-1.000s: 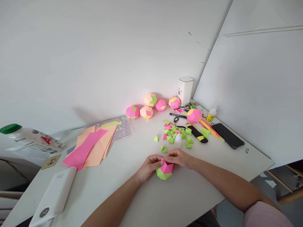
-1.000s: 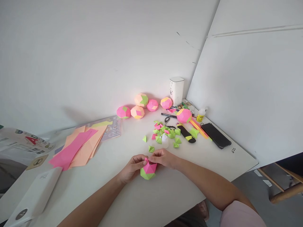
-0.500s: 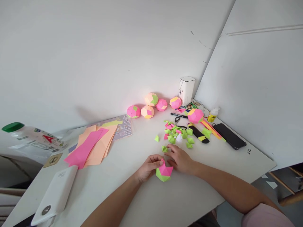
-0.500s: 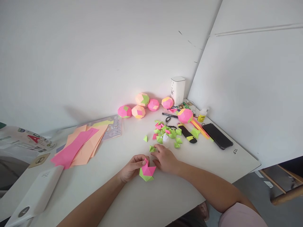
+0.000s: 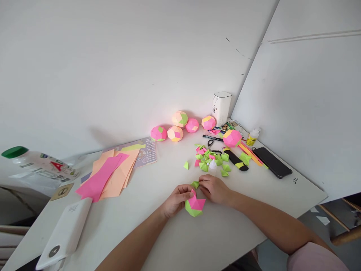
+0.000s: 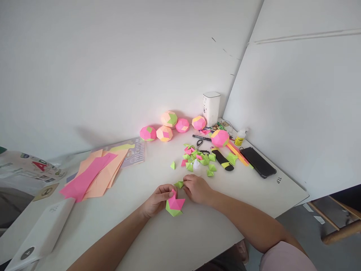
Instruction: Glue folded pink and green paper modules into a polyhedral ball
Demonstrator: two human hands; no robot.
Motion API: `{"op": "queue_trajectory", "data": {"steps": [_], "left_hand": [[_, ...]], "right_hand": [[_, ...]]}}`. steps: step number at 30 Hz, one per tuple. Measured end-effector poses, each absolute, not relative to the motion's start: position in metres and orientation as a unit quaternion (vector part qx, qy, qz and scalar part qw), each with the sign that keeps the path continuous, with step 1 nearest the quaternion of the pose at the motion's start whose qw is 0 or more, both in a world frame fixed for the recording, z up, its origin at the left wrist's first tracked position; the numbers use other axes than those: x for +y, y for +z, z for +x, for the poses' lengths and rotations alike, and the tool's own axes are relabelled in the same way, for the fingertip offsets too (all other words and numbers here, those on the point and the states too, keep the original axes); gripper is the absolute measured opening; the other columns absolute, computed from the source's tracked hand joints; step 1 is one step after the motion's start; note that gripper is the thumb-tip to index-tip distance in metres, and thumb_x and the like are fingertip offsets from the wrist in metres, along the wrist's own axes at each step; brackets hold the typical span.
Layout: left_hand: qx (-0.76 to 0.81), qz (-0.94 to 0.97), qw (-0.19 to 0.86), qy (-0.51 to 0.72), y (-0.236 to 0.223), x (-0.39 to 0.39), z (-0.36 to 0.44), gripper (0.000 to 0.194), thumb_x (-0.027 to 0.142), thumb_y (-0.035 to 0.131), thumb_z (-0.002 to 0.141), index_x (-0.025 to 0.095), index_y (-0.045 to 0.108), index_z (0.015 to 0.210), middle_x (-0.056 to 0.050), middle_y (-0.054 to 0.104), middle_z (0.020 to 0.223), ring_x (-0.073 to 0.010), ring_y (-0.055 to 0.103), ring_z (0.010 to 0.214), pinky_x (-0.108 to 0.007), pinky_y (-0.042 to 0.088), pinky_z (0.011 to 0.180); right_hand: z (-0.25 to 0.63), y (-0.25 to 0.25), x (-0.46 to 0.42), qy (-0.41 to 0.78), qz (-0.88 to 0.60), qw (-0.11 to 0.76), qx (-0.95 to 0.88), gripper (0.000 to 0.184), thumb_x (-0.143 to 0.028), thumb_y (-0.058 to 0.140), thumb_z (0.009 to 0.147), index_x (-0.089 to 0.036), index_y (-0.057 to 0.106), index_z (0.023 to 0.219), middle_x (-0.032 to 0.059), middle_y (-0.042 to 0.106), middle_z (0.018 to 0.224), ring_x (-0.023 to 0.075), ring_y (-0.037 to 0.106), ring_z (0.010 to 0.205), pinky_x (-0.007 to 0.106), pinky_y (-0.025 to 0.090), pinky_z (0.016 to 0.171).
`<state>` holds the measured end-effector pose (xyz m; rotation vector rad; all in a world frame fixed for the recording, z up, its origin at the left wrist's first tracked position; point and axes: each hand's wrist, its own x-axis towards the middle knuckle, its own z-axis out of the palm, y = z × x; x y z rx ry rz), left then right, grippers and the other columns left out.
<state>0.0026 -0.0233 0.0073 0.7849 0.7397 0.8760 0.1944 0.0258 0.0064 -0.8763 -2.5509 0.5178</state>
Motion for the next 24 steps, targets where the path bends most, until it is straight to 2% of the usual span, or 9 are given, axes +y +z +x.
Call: {"op": "queue_trajectory", "data": {"steps": [4, 7, 11, 14, 16, 18, 19, 22, 24], "left_hand": [[0.333, 0.368, 0.768, 0.405, 0.008, -0.023, 0.003, 0.02, 0.029, 0.074, 0.066, 0.014, 0.062, 0.061, 0.0, 0.054, 0.06, -0.0094, 0.044, 0.053, -0.024, 0.029, 0.052], [0.329, 0.373, 0.769, 0.402, 0.01, -0.023, 0.003, 0.02, 0.029, 0.074, 0.065, 0.014, 0.061, 0.059, 0.0, 0.054, 0.06, -0.0098, 0.045, 0.052, -0.024, 0.03, 0.051], [0.328, 0.376, 0.766, 0.405, 0.013, -0.023, 0.005, 0.02, 0.029, 0.073, 0.065, 0.014, 0.061, 0.058, 0.0, 0.054, 0.059, -0.0099, 0.045, 0.052, -0.024, 0.031, 0.051], [0.322, 0.381, 0.766, 0.405, 0.014, -0.023, 0.004, 0.019, 0.028, 0.073, 0.066, 0.014, 0.061, 0.059, 0.0, 0.054, 0.059, -0.0101, 0.045, 0.052, -0.024, 0.031, 0.051], [0.319, 0.384, 0.767, 0.404, 0.013, -0.023, 0.004, 0.019, 0.027, 0.072, 0.066, 0.014, 0.061, 0.059, 0.0, 0.053, 0.059, -0.0102, 0.045, 0.053, -0.024, 0.031, 0.051], [0.32, 0.386, 0.765, 0.404, 0.012, -0.023, 0.003, 0.019, 0.028, 0.072, 0.067, 0.014, 0.061, 0.059, -0.001, 0.053, 0.06, -0.0104, 0.046, 0.053, -0.024, 0.031, 0.051], [0.321, 0.387, 0.764, 0.404, 0.012, -0.023, 0.003, 0.02, 0.028, 0.072, 0.067, 0.014, 0.061, 0.059, -0.001, 0.053, 0.06, -0.0105, 0.046, 0.053, -0.024, 0.031, 0.052], [0.324, 0.391, 0.762, 0.403, 0.01, -0.023, 0.002, 0.02, 0.03, 0.073, 0.067, 0.015, 0.062, 0.059, 0.0, 0.053, 0.06, -0.0106, 0.046, 0.053, -0.024, 0.032, 0.052], [0.326, 0.392, 0.761, 0.402, 0.008, -0.024, 0.001, 0.021, 0.031, 0.074, 0.067, 0.015, 0.063, 0.06, 0.0, 0.053, 0.059, -0.0105, 0.045, 0.053, -0.024, 0.031, 0.052]], "right_hand": [[0.204, 0.014, 0.03, 0.162, -0.297, 0.128, -0.932, 0.025, -0.004, 0.047, 0.08, -0.016, 0.061, 0.063, 0.0064, 0.06, 0.073, 0.0182, 0.057, 0.072, 0.028, 0.043, 0.061], [0.212, 0.026, 0.028, 0.129, -0.325, 0.063, -0.935, 0.027, -0.005, 0.052, 0.077, -0.016, 0.057, 0.053, 0.0059, 0.057, 0.065, 0.0166, 0.052, 0.062, 0.027, 0.034, 0.052], [0.217, 0.047, 0.025, 0.092, -0.388, 0.037, -0.916, 0.032, -0.02, 0.053, 0.082, -0.016, 0.056, 0.05, 0.0069, 0.056, 0.057, 0.0165, 0.049, 0.055, 0.029, 0.026, 0.05], [0.219, 0.058, 0.027, 0.061, -0.481, 0.048, -0.873, 0.041, -0.031, 0.047, 0.087, -0.017, 0.054, 0.049, 0.0079, 0.054, 0.052, 0.0178, 0.05, 0.053, 0.03, 0.026, 0.049], [0.221, 0.06, 0.031, 0.053, -0.534, 0.071, -0.841, 0.036, -0.036, 0.049, 0.087, -0.018, 0.058, 0.058, 0.0095, 0.058, 0.059, 0.0207, 0.054, 0.058, 0.03, 0.03, 0.05], [0.221, 0.055, 0.036, 0.062, -0.562, 0.108, -0.818, 0.022, -0.039, 0.056, 0.083, -0.018, 0.061, 0.076, 0.0119, 0.063, 0.074, 0.0259, 0.059, 0.071, 0.031, 0.037, 0.055], [0.221, 0.05, 0.039, 0.074, -0.567, 0.131, -0.81, 0.022, -0.038, 0.06, 0.08, -0.018, 0.061, 0.088, 0.0135, 0.064, 0.083, 0.0289, 0.06, 0.079, 0.033, 0.041, 0.06], [0.216, 0.031, 0.047, 0.115, -0.571, 0.185, -0.791, 0.04, -0.036, 0.062, 0.08, -0.016, 0.052, 0.113, 0.0164, 0.061, 0.104, 0.0338, 0.055, 0.102, 0.041, 0.045, 0.078], [0.213, 0.02, 0.053, 0.148, -0.553, 0.21, -0.793, 0.041, -0.034, 0.063, 0.079, -0.016, 0.051, 0.114, 0.0153, 0.061, 0.106, 0.033, 0.054, 0.106, 0.044, 0.045, 0.083]]}}
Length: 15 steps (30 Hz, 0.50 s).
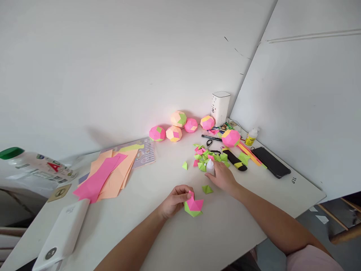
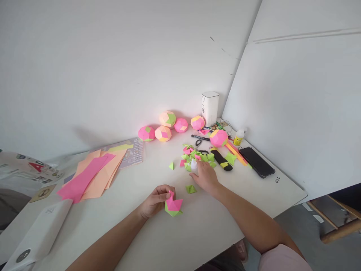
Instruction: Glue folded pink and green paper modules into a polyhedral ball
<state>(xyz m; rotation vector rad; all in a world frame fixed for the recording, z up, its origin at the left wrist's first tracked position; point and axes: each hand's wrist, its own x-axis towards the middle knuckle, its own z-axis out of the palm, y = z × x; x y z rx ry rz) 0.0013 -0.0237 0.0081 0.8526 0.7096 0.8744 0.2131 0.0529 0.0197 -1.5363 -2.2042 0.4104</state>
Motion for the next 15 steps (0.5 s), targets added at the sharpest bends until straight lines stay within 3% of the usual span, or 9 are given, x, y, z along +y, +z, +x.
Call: {"op": "queue_trajectory", "data": {"steps": [4, 10, 15], "left_hand": [[0.318, 0.386, 0.765, 0.406, 0.006, -0.024, 0.002, 0.018, 0.032, 0.074, 0.067, 0.016, 0.067, 0.064, 0.001, 0.054, 0.06, -0.0107, 0.046, 0.055, -0.025, 0.034, 0.054], [0.296, 0.387, 0.769, 0.414, 0.009, -0.023, 0.004, 0.017, 0.03, 0.073, 0.069, 0.015, 0.068, 0.065, 0.0, 0.054, 0.06, -0.0121, 0.049, 0.06, -0.026, 0.036, 0.058], [0.292, 0.357, 0.774, 0.434, 0.01, -0.022, 0.004, 0.015, 0.029, 0.074, 0.068, 0.016, 0.068, 0.064, 0.0, 0.056, 0.061, -0.0128, 0.051, 0.06, -0.026, 0.037, 0.058]], "right_hand": [[0.212, 0.011, 0.058, 0.191, -0.487, 0.277, -0.806, 0.031, -0.032, 0.059, 0.081, -0.02, 0.053, 0.109, 0.0113, 0.062, 0.101, 0.0297, 0.055, 0.102, 0.045, 0.046, 0.085], [0.217, 0.039, 0.043, 0.261, -0.34, 0.329, -0.841, 0.042, -0.038, 0.055, 0.085, -0.019, 0.046, 0.122, 0.0138, 0.057, 0.115, 0.0275, 0.053, 0.105, 0.043, 0.044, 0.088], [0.219, 0.064, 0.035, 0.366, -0.332, 0.37, -0.787, 0.042, -0.043, 0.064, 0.078, -0.023, 0.056, 0.114, 0.0085, 0.059, 0.11, 0.0259, 0.053, 0.106, 0.038, 0.044, 0.089]]}}
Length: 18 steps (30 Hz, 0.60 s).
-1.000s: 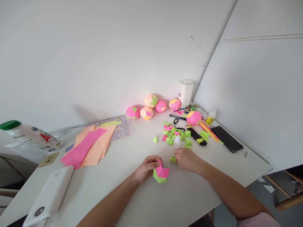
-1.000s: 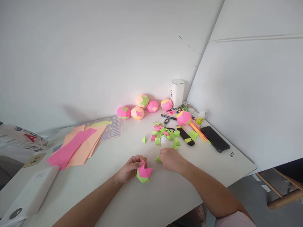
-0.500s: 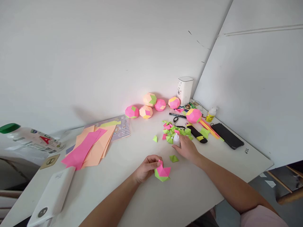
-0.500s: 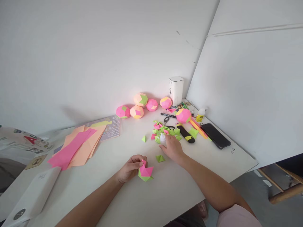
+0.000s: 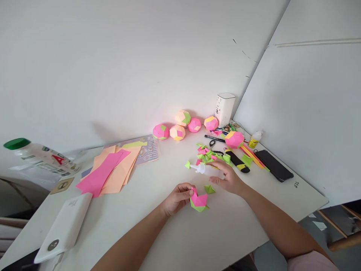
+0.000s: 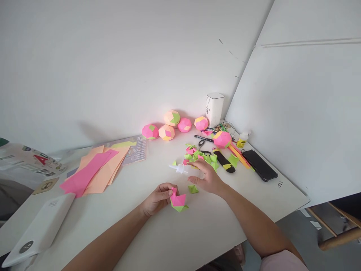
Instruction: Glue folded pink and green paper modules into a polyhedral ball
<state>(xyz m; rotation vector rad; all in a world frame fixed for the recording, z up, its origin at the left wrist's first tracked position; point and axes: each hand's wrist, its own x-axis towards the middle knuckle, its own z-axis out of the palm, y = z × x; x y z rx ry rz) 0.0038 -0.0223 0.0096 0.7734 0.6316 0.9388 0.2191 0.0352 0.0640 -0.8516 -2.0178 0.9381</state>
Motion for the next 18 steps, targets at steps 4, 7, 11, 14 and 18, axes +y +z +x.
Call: {"op": "queue_trajectory", "data": {"steps": [4, 7, 11, 14, 18], "left_hand": [[0.286, 0.345, 0.782, 0.434, 0.011, -0.023, 0.003, 0.013, 0.027, 0.073, 0.068, 0.015, 0.068, 0.063, -0.002, 0.058, 0.062, -0.0125, 0.051, 0.059, -0.026, 0.038, 0.057], [0.291, 0.354, 0.78, 0.426, 0.012, -0.023, 0.003, 0.013, 0.025, 0.072, 0.069, 0.014, 0.067, 0.063, -0.002, 0.057, 0.061, -0.0123, 0.051, 0.058, -0.025, 0.038, 0.057], [0.286, 0.369, 0.779, 0.42, 0.011, -0.022, 0.003, 0.013, 0.024, 0.072, 0.069, 0.013, 0.068, 0.064, -0.001, 0.057, 0.062, -0.0122, 0.051, 0.059, -0.025, 0.038, 0.058], [0.284, 0.371, 0.781, 0.415, 0.011, -0.021, 0.002, 0.01, 0.022, 0.072, 0.068, 0.014, 0.069, 0.066, -0.002, 0.059, 0.063, -0.0123, 0.052, 0.06, -0.025, 0.038, 0.058], [0.276, 0.385, 0.781, 0.406, 0.011, -0.022, 0.001, 0.008, 0.021, 0.07, 0.069, 0.014, 0.07, 0.065, -0.002, 0.06, 0.064, -0.0137, 0.052, 0.062, -0.028, 0.04, 0.062]], "right_hand": [[0.222, 0.064, 0.038, 0.517, -0.36, 0.401, -0.665, 0.046, -0.047, 0.069, 0.072, -0.022, 0.057, 0.108, 0.0075, 0.058, 0.104, 0.0198, 0.06, 0.08, 0.033, 0.049, 0.067], [0.221, 0.058, 0.039, 0.578, -0.355, 0.432, -0.594, 0.041, -0.046, 0.072, 0.07, -0.022, 0.055, 0.098, 0.0035, 0.056, 0.095, 0.0087, 0.051, 0.052, 0.029, 0.045, 0.052], [0.218, 0.053, 0.038, 0.615, -0.333, 0.44, -0.564, 0.035, -0.043, 0.072, 0.07, -0.023, 0.051, 0.089, -0.0051, 0.052, 0.066, 0.0078, 0.046, 0.046, 0.024, 0.04, 0.046], [0.216, 0.052, 0.035, 0.632, -0.319, 0.435, -0.556, 0.032, -0.043, 0.071, 0.072, -0.023, 0.051, 0.087, -0.0064, 0.05, 0.059, 0.0081, 0.045, 0.046, 0.021, 0.038, 0.043], [0.214, 0.05, 0.031, 0.638, -0.315, 0.431, -0.555, 0.03, -0.041, 0.07, 0.074, -0.024, 0.049, 0.086, -0.0078, 0.048, 0.055, 0.0075, 0.043, 0.044, 0.019, 0.035, 0.04]]}}
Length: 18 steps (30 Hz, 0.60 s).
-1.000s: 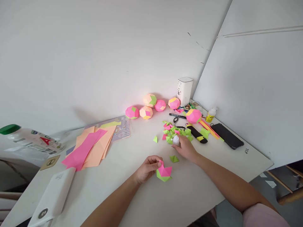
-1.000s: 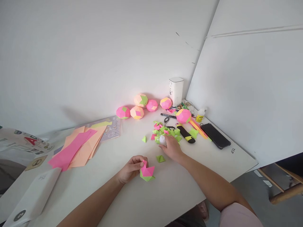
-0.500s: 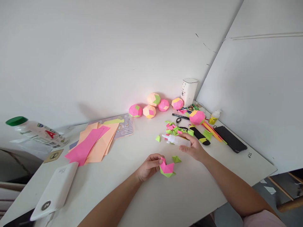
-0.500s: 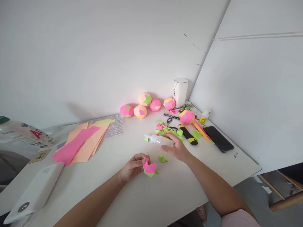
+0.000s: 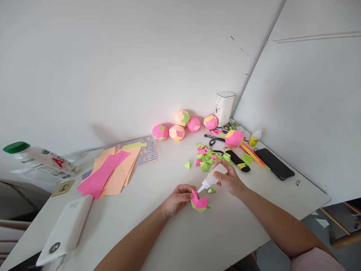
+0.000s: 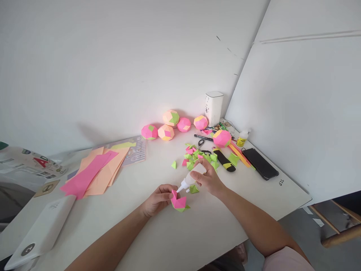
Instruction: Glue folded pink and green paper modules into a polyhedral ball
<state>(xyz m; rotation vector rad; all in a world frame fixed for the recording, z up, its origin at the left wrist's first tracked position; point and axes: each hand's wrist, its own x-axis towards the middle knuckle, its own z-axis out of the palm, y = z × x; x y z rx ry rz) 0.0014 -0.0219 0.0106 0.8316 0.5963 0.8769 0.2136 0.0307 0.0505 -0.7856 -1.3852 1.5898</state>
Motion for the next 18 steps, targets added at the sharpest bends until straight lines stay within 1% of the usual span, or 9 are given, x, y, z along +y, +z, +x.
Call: {"op": "queue_trajectory", "data": {"steps": [4, 8, 18], "left_hand": [[0.271, 0.4, 0.778, 0.401, 0.011, -0.022, 0.0005, 0.007, 0.02, 0.069, 0.069, 0.014, 0.071, 0.066, -0.003, 0.06, 0.066, -0.0149, 0.052, 0.065, -0.029, 0.04, 0.064], [0.278, 0.41, 0.774, 0.394, 0.011, -0.0223, 0.0008, 0.007, 0.02, 0.069, 0.068, 0.015, 0.071, 0.065, -0.002, 0.058, 0.065, -0.0145, 0.05, 0.064, -0.029, 0.038, 0.063], [0.278, 0.416, 0.772, 0.393, 0.0089, -0.0216, 0.0004, 0.005, 0.019, 0.069, 0.067, 0.015, 0.072, 0.065, -0.003, 0.059, 0.067, -0.0158, 0.051, 0.067, -0.029, 0.037, 0.063]], "right_hand": [[0.2098, 0.0483, 0.0261, 0.635, -0.318, 0.432, -0.557, 0.031, -0.041, 0.07, 0.073, -0.024, 0.047, 0.086, -0.0089, 0.047, 0.053, 0.007, 0.041, 0.041, 0.019, 0.034, 0.039], [0.2074, 0.0504, 0.0222, 0.641, -0.325, 0.426, -0.549, 0.032, -0.042, 0.069, 0.074, -0.023, 0.046, 0.085, -0.0099, 0.044, 0.05, 0.0066, 0.039, 0.04, 0.018, 0.032, 0.038], [0.2063, 0.0508, 0.0196, 0.653, -0.325, 0.422, -0.539, 0.031, -0.043, 0.067, 0.075, -0.024, 0.046, 0.086, -0.0101, 0.044, 0.05, 0.0063, 0.038, 0.039, 0.018, 0.031, 0.038]]}}
